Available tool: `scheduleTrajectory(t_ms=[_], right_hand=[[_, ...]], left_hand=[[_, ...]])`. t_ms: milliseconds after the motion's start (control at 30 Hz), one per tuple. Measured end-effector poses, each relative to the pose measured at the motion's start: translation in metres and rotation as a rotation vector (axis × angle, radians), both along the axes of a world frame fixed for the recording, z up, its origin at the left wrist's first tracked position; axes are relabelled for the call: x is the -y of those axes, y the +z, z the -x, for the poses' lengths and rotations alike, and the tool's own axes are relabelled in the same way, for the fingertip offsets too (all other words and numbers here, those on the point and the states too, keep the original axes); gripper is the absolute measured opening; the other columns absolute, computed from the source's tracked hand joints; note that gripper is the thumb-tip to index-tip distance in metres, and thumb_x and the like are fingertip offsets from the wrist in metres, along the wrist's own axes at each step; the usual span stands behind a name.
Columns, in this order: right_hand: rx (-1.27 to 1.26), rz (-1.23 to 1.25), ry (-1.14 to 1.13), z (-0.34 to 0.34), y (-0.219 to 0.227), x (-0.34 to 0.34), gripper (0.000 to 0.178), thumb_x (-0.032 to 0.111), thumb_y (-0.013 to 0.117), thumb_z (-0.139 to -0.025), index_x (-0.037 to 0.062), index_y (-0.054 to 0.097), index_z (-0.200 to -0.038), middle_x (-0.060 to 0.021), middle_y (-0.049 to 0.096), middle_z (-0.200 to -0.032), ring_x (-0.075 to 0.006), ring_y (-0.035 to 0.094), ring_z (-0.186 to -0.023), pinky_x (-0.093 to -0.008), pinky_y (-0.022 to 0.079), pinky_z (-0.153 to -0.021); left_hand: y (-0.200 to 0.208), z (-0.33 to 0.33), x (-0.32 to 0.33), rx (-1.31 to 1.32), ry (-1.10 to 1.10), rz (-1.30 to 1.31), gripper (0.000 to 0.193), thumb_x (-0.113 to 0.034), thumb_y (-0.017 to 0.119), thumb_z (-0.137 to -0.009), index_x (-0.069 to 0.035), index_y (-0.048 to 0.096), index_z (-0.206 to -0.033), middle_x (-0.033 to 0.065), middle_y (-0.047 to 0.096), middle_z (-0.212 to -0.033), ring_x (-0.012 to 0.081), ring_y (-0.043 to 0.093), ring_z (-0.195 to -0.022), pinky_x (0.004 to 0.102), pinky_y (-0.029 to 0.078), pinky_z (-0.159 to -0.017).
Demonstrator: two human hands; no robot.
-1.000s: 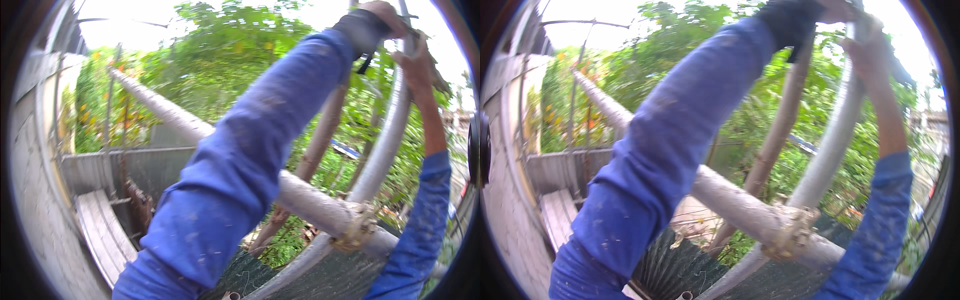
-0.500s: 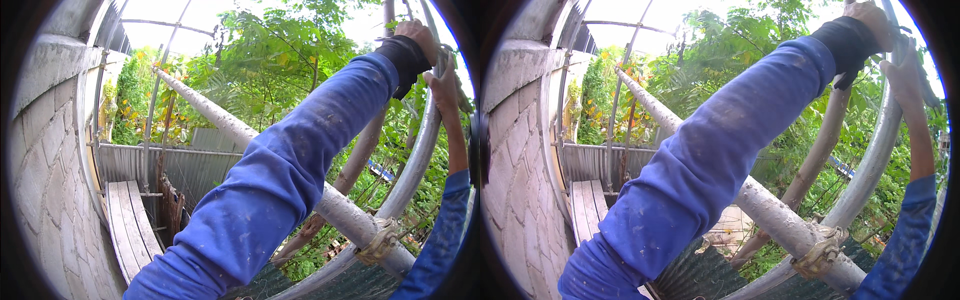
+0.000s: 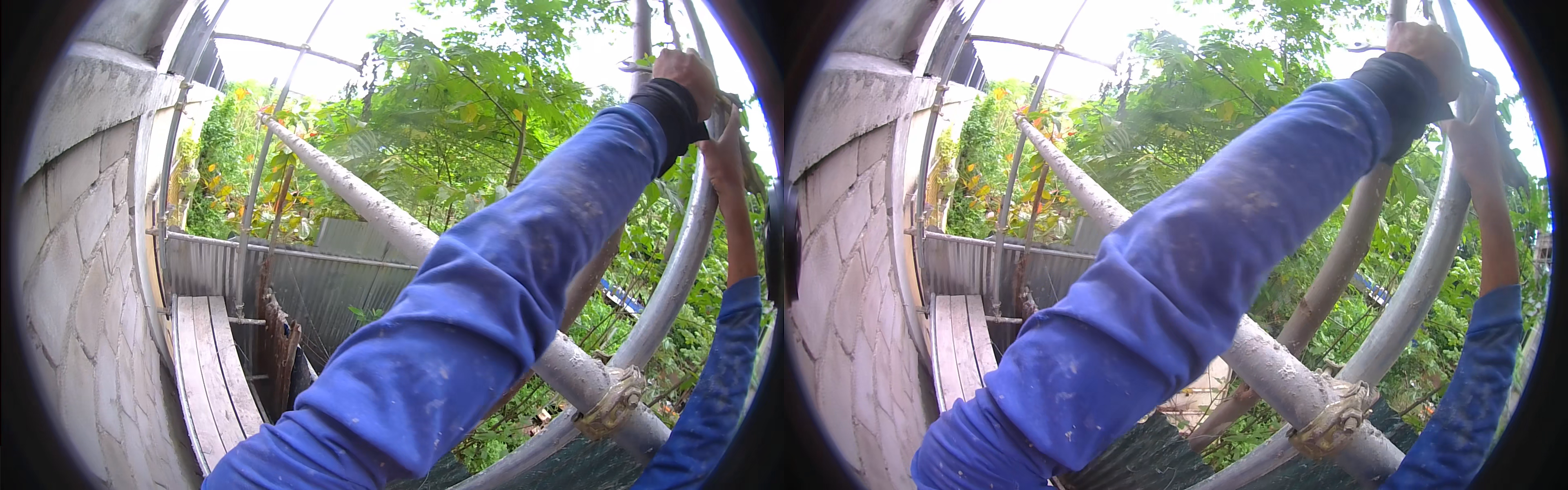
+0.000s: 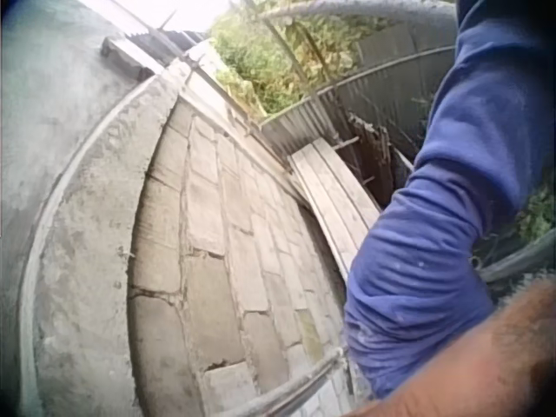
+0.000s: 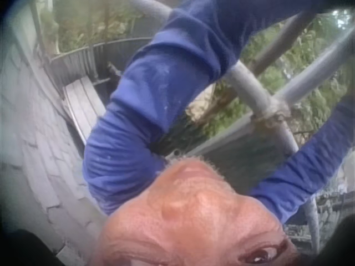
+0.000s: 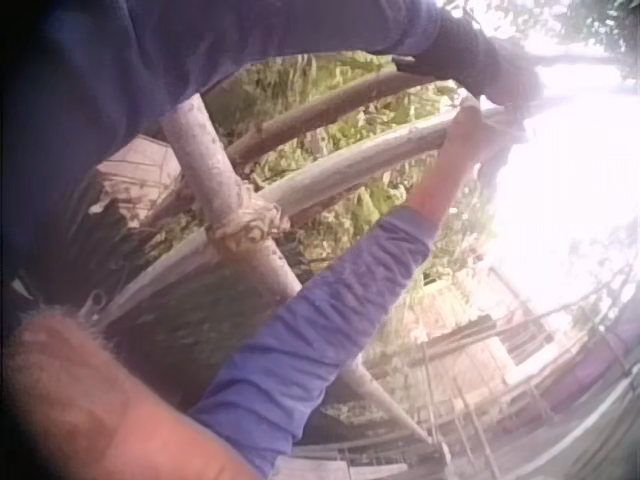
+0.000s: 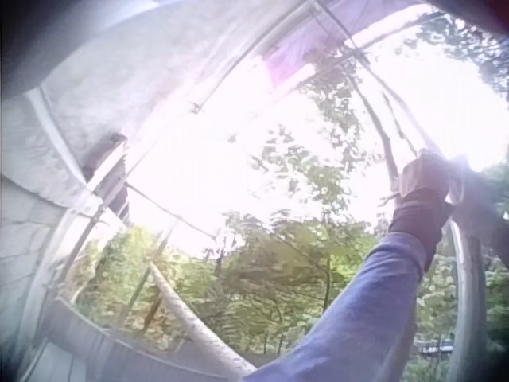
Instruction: The person uses a wrench to tighten couplers on metal scaffolding poles. They move along the wooden planks of the structure, securing connections between vertical and horizontal pipes.
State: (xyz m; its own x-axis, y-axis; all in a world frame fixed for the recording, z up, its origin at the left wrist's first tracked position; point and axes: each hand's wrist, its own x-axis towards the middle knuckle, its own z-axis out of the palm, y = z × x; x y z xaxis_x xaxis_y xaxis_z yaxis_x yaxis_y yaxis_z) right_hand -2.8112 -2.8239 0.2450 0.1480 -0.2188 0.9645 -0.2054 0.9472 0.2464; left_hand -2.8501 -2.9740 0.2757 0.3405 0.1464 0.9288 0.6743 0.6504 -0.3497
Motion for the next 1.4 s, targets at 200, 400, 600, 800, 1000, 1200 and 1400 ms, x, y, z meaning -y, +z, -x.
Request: scheduleTrajectory(t_ms=[200, 400, 600, 800, 1000, 1200, 1400], right_hand=[[-0.090, -0.135, -0.121, 0.014, 0.053, -0.068, 0.084, 0.025, 0.074, -0.081, 0.0011, 0.028, -0.147, -0.0234, 0.048, -0.138, -0.0325, 0.047, -0.131, -0.0404, 0.037, -0.108], [-0.019, 0.039, 0.017, 0.002, -0.003, -0.003, 0.088, 0.020, 0.072, -0.073, 0.0008, 0.027, -0.147, -0.0266, 0.054, -0.128, -0.0349, 0.056, -0.118, -0.0429, 0.046, -0.098], [0.053, 0.229, 0.022, -0.016, -0.024, 0.046, 0.114, 0.027, 0.077, -0.071, -0.0033, 0.005, -0.154, -0.0337, 0.041, -0.144, -0.0425, 0.047, -0.131, -0.0395, 0.037, -0.111], [0.121, 0.327, -0.124, -0.036, -0.030, 0.045, 0.110, 0.016, 0.067, -0.075, 0.0087, -0.006, -0.156, -0.0219, 0.062, -0.127, -0.0358, 0.065, -0.111, -0.0423, 0.053, -0.096], [0.144, 0.330, 0.109, -0.027, -0.021, 0.066, 0.076, 0.002, 0.062, -0.079, -0.0010, 0.018, -0.141, -0.0284, 0.060, -0.116, -0.0381, 0.063, -0.109, -0.0403, 0.053, -0.091], [0.312, 0.344, 0.098, -0.036, -0.045, 0.079, 0.121, 0.000, 0.068, -0.075, 0.0067, -0.026, -0.150, -0.0295, 0.058, -0.123, -0.0398, 0.062, -0.111, -0.0430, 0.047, -0.101], [0.275, 0.350, 0.081, -0.029, -0.047, 0.078, 0.118, -0.002, 0.068, -0.073, 0.0073, -0.018, -0.153, -0.0282, 0.057, -0.126, -0.0416, 0.061, -0.113, -0.0434, 0.046, -0.103]], left_hand=[[0.018, -0.002, -0.035, -0.066, -0.061, -0.155, 0.033, -0.026, 0.060, -0.084, -0.001, 0.071, -0.102, 0.0172, 0.067, -0.096, 0.0295, 0.066, -0.090, 0.0408, 0.050, -0.080], [0.002, -0.012, 0.001, 0.101, -0.009, 0.100, 0.037, -0.031, 0.068, -0.079, -0.013, 0.073, -0.111, 0.0110, 0.071, -0.099, 0.0320, 0.067, -0.104, 0.0398, 0.050, -0.096], [0.048, 0.013, 0.020, 0.090, -0.384, 0.225, 0.026, -0.019, 0.068, -0.075, 0.005, 0.072, -0.086, 0.0232, 0.069, -0.078, 0.0316, 0.070, -0.074, 0.0408, 0.054, -0.065], [-0.006, -0.019, 0.013, -0.089, -0.172, -0.085, 0.024, -0.014, 0.064, -0.079, 0.002, 0.067, -0.096, 0.0226, 0.067, -0.097, 0.0378, 0.068, -0.089, 0.0452, 0.055, -0.078], [0.034, -0.006, 0.047, -0.293, -0.201, 0.269, 0.032, -0.010, 0.057, -0.086, -0.007, 0.067, -0.117, 0.0183, 0.069, -0.097, 0.0312, 0.063, -0.083, 0.0420, 0.050, -0.078], [0.042, 0.055, 0.037, 0.062, -0.488, 0.200, 0.025, -0.013, 0.054, -0.096, 0.002, 0.063, -0.113, 0.0176, 0.070, -0.105, 0.0232, 0.065, -0.092, 0.0371, 0.049, -0.083], [0.027, 0.050, 0.030, -0.112, -0.331, -0.036, 0.025, -0.009, 0.061, -0.087, -0.001, 0.065, -0.111, 0.0174, 0.069, -0.107, 0.0272, 0.066, -0.103, 0.0395, 0.051, -0.088]])
